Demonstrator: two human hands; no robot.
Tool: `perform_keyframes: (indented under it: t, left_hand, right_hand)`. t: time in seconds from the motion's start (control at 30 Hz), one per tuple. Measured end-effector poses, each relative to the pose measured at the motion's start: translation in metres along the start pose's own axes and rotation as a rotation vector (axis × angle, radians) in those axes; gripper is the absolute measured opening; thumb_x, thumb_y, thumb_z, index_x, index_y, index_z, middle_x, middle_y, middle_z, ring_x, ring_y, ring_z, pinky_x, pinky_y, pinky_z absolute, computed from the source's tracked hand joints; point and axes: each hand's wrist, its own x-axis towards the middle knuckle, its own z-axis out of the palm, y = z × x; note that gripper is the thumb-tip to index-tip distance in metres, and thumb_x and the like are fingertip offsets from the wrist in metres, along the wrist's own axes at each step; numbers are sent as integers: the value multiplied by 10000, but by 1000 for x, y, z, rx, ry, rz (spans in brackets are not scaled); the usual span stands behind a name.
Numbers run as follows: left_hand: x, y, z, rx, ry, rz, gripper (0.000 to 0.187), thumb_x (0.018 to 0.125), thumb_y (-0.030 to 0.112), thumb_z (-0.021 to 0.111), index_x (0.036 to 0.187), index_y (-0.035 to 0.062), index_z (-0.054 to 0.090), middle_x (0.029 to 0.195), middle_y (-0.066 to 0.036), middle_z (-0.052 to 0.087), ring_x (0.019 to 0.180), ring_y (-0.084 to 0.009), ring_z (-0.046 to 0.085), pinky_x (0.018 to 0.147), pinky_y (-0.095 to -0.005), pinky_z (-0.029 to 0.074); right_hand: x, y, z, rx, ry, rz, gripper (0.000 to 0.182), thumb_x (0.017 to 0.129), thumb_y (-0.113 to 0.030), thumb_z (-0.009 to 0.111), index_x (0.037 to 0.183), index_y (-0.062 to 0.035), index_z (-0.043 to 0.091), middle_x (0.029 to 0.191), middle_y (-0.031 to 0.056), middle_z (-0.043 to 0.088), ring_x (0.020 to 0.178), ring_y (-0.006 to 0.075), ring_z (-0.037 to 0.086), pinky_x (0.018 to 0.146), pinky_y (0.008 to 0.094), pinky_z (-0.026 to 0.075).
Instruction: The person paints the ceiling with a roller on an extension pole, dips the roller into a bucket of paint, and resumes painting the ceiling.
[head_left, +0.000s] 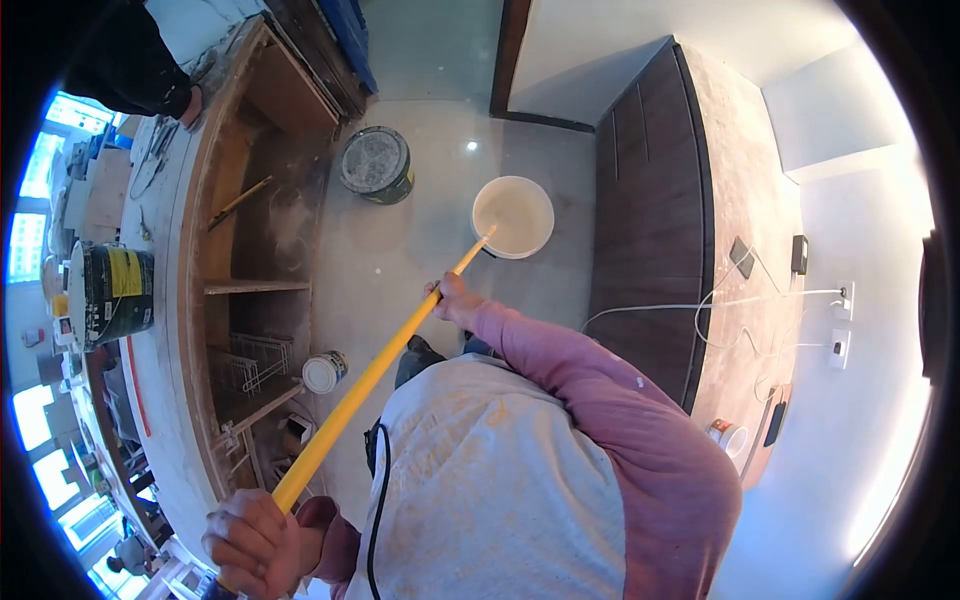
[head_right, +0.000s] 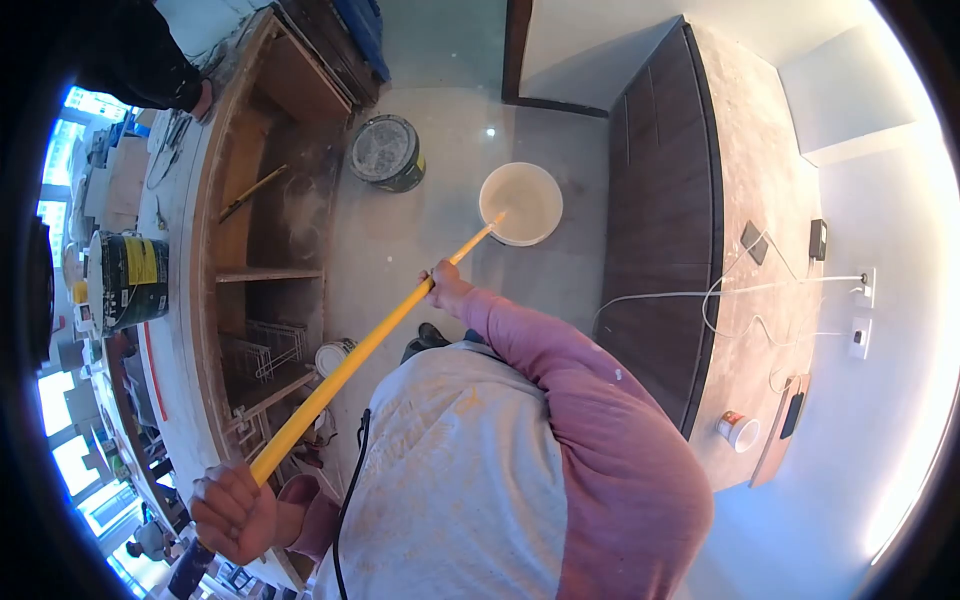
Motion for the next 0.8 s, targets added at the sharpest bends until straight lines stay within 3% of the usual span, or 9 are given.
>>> perform_keyframes:
  t: [0.07, 0.33, 0.53, 0.63, 0.8]
  left_hand:
    - [10, 4, 12, -14, -75, 34, 422, 969, 232, 569, 606, 175, 361, 499, 41, 384, 410, -39, 286, 449, -228, 237]
    - [34, 21, 53, -6, -27, 68, 375, 1021, 242, 500, 676, 165, 375, 577, 7, 406, 462, -64, 316, 495, -236, 285]
    - [47, -10, 74, 59, -105, 7, 380, 1049, 290, 470, 707, 155, 373, 617, 0, 409, 494, -74, 333, 492, -253, 291]
    - [33, -29, 81, 87, -74, 89, 386, 1048, 362, 472, 742, 149, 372, 602, 15, 394, 475, -78, 330, 472, -245, 292]
    - [6, -36, 89, 27, -50, 103, 384, 1026, 315, 523, 716, 152, 365, 577, 23, 392, 460, -90, 310, 476, -246, 310]
  right_hand:
    - [-2, -11, -2, 17, -32, 40, 252, 1036, -315, 386, 1080, -69, 416, 921, 104, 469, 698, 233, 541, 553, 349, 503]
    - [-40, -22, 0, -10, -70, 58, 207, 994, -190, 384, 1149, -53, 397, 967, 124, 476, 756, 234, 567, 617, 371, 533]
    - [5, -55, -8, 101, -202, -2, 338, 904, -52, 389, 1240, -69, 364, 1017, 142, 470, 750, 237, 565, 635, 354, 539]
    - [-8, -77, 1, 78, -180, -73, 384, 882, -25, 377, 1264, -64, 355, 1035, 139, 464, 742, 235, 561, 622, 330, 535]
    - [3, -88, -7, 127, -146, -85, 337, 927, -78, 399, 1262, -63, 356, 1031, 126, 462, 731, 227, 549, 580, 317, 506]
